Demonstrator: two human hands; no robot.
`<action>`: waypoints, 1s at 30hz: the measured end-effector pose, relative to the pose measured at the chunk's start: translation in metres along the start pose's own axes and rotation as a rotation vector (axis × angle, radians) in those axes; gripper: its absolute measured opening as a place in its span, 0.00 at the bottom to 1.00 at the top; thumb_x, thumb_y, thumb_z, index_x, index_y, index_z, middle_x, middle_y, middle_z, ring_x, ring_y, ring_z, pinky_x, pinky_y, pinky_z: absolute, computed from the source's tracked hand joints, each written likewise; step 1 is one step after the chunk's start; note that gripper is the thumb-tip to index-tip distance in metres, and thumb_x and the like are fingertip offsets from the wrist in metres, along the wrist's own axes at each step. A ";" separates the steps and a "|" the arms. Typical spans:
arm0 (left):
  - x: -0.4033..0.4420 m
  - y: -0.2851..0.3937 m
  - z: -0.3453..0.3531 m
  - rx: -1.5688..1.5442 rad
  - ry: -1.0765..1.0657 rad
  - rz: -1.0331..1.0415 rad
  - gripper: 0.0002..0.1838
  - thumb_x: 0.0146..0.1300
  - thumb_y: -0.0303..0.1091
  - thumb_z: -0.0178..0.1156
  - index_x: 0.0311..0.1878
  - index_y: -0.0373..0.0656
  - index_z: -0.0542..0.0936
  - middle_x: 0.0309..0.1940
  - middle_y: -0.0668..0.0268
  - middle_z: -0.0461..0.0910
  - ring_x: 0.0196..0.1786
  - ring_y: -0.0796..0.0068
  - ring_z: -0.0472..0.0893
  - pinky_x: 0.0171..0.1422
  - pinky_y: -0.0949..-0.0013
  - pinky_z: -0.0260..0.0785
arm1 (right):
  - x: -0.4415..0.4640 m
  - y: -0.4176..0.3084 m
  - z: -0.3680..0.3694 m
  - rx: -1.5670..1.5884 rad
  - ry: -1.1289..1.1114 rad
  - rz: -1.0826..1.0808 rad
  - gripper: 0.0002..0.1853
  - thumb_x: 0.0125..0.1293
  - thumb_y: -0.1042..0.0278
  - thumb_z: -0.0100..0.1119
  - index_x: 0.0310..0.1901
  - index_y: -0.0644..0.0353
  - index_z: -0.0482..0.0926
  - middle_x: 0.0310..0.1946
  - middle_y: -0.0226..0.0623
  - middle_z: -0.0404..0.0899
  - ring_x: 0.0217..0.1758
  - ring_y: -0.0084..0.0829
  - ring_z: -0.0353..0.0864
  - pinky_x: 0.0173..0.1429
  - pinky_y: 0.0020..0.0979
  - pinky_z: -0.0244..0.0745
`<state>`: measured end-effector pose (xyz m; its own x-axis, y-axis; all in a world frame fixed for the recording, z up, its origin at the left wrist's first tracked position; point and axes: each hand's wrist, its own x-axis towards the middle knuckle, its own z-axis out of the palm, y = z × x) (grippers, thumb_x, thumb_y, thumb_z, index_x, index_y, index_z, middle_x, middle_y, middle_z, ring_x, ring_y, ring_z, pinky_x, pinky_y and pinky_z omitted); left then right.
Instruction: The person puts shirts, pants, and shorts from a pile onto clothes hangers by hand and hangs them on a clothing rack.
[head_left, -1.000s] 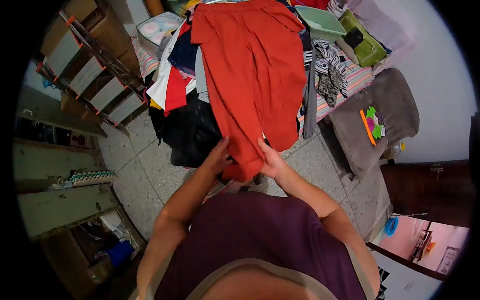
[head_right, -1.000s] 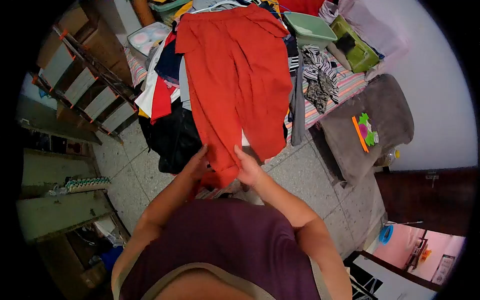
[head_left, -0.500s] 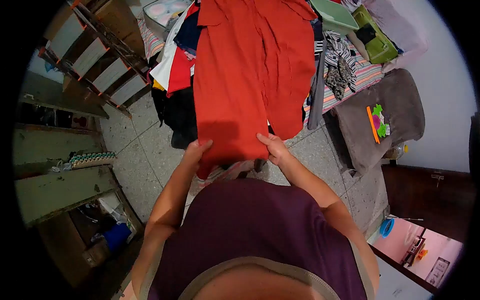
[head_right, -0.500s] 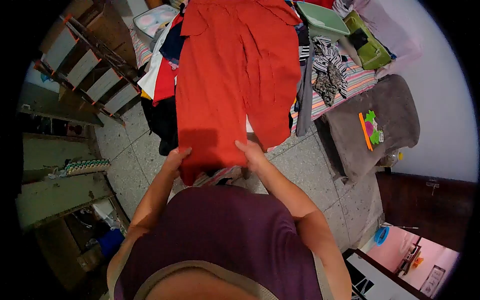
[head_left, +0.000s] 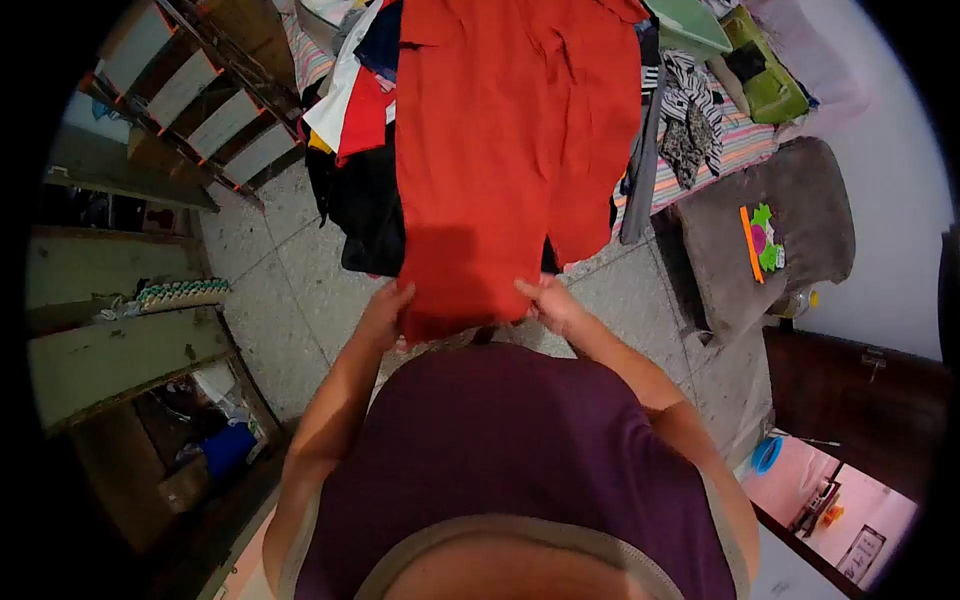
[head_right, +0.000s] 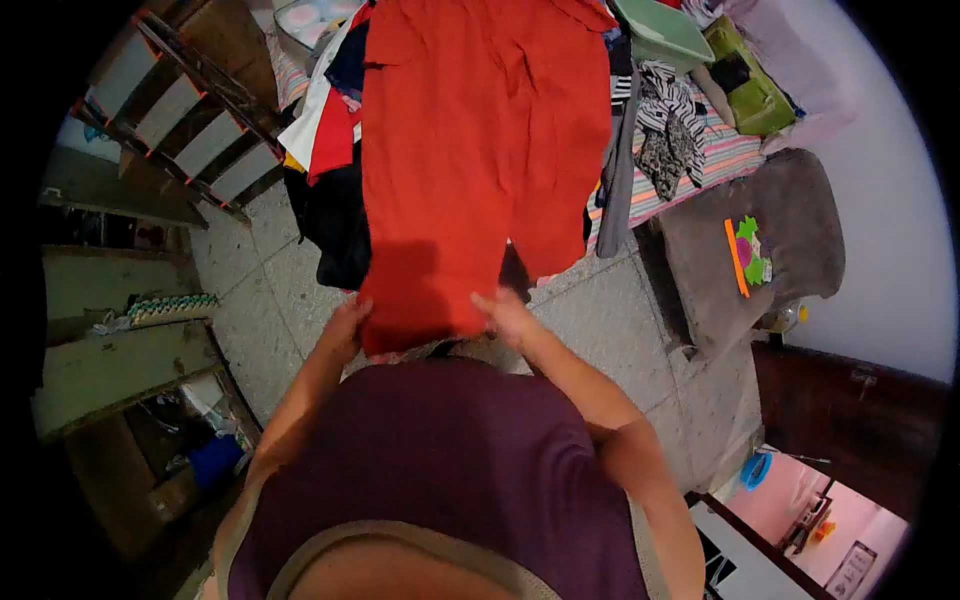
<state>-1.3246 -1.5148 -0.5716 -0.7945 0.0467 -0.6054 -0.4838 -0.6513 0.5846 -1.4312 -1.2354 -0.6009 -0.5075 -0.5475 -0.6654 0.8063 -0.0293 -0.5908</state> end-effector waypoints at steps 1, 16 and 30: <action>0.006 0.013 0.011 -0.027 -0.036 0.084 0.24 0.64 0.34 0.53 0.62 0.37 0.64 0.57 0.61 0.70 0.58 0.67 0.71 0.62 0.63 0.63 | 0.002 -0.014 0.006 0.012 0.036 -0.009 0.23 0.64 0.68 0.54 0.60 0.62 0.64 0.56 0.36 0.71 0.57 0.30 0.70 0.61 0.34 0.66; 0.008 0.067 0.092 0.272 -0.215 0.412 0.34 0.57 0.15 0.49 0.68 0.41 0.54 0.63 0.61 0.64 0.62 0.70 0.68 0.64 0.70 0.60 | -0.055 -0.105 0.052 0.176 0.005 -0.518 0.22 0.63 0.79 0.47 0.60 0.65 0.62 0.57 0.39 0.70 0.58 0.33 0.71 0.62 0.35 0.67; -0.014 0.057 0.124 1.093 -0.182 0.614 0.24 0.53 0.19 0.56 0.56 0.40 0.72 0.49 0.61 0.71 0.54 0.72 0.71 0.59 0.74 0.61 | -0.048 -0.068 0.025 -0.168 0.301 -0.619 0.29 0.56 0.76 0.58 0.61 0.66 0.63 0.54 0.41 0.70 0.55 0.31 0.71 0.60 0.30 0.64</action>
<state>-1.3868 -1.4584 -0.4631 -0.9917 0.1200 -0.0454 0.0004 0.3566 0.9342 -1.4539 -1.2284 -0.5170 -0.9388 -0.2164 -0.2679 0.2975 -0.1177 -0.9474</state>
